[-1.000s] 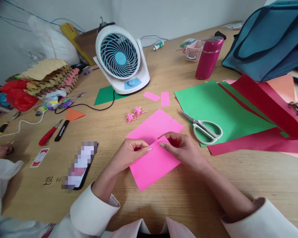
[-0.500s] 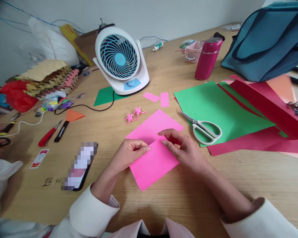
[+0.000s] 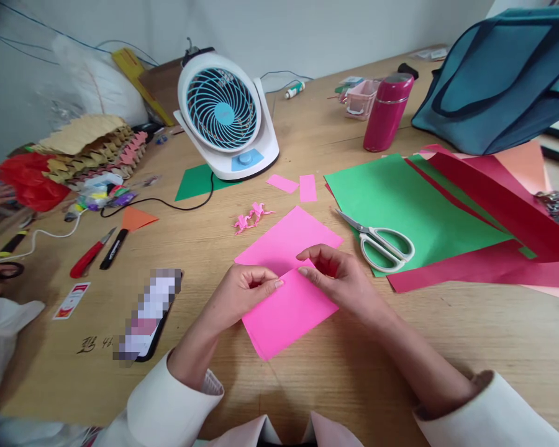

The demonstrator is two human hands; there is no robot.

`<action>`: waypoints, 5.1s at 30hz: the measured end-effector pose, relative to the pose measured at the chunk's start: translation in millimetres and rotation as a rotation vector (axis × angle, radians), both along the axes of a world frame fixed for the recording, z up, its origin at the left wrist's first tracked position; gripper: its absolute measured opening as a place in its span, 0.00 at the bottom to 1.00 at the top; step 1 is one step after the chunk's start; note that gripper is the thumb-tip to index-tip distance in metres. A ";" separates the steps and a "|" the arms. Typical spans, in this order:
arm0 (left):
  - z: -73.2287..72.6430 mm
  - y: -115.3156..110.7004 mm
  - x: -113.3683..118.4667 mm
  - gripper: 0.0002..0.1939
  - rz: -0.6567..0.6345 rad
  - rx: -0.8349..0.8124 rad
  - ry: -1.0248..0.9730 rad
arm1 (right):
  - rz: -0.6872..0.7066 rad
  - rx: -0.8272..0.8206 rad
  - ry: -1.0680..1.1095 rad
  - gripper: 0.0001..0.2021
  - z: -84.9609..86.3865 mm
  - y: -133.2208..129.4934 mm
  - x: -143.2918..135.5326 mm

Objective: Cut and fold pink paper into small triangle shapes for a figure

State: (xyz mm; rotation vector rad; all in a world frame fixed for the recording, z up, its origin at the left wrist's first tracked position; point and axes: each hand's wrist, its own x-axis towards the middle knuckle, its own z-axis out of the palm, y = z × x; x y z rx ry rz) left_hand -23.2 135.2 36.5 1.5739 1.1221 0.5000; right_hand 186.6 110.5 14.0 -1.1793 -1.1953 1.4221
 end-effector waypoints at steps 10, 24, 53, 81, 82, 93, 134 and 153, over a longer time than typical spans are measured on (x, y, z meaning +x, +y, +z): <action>5.5 -4.4 3.7 0.14 0.010 0.027 0.012 | -0.027 -0.067 0.033 0.15 5.0 -3.6 -3.3; -1.4 10.7 -5.0 0.13 0.165 0.025 -0.272 | -0.452 0.027 0.095 0.13 -5.8 7.0 16.7; -8.1 13.0 -7.7 0.19 0.359 0.121 -0.234 | -0.398 -0.014 0.104 0.12 -5.5 4.6 13.8; -7.3 10.5 -7.3 0.16 0.337 0.256 -0.148 | -0.193 0.095 -0.150 0.11 -7.2 5.5 19.0; -7.0 10.4 -7.3 0.17 0.332 0.259 -0.138 | -0.177 0.097 -0.153 0.11 -8.0 5.9 19.9; -8.9 9.5 -6.8 0.17 0.261 0.244 -0.106 | -0.058 0.121 -0.221 0.14 -9.7 6.3 22.1; -2.1 -19.2 16.1 0.09 -0.210 0.312 0.471 | 0.402 0.301 -0.898 0.09 -0.7 -6.5 17.1; -13.3 -25.4 26.2 0.03 -0.221 0.530 0.768 | 0.369 0.418 -1.057 0.06 -9.5 -3.4 10.2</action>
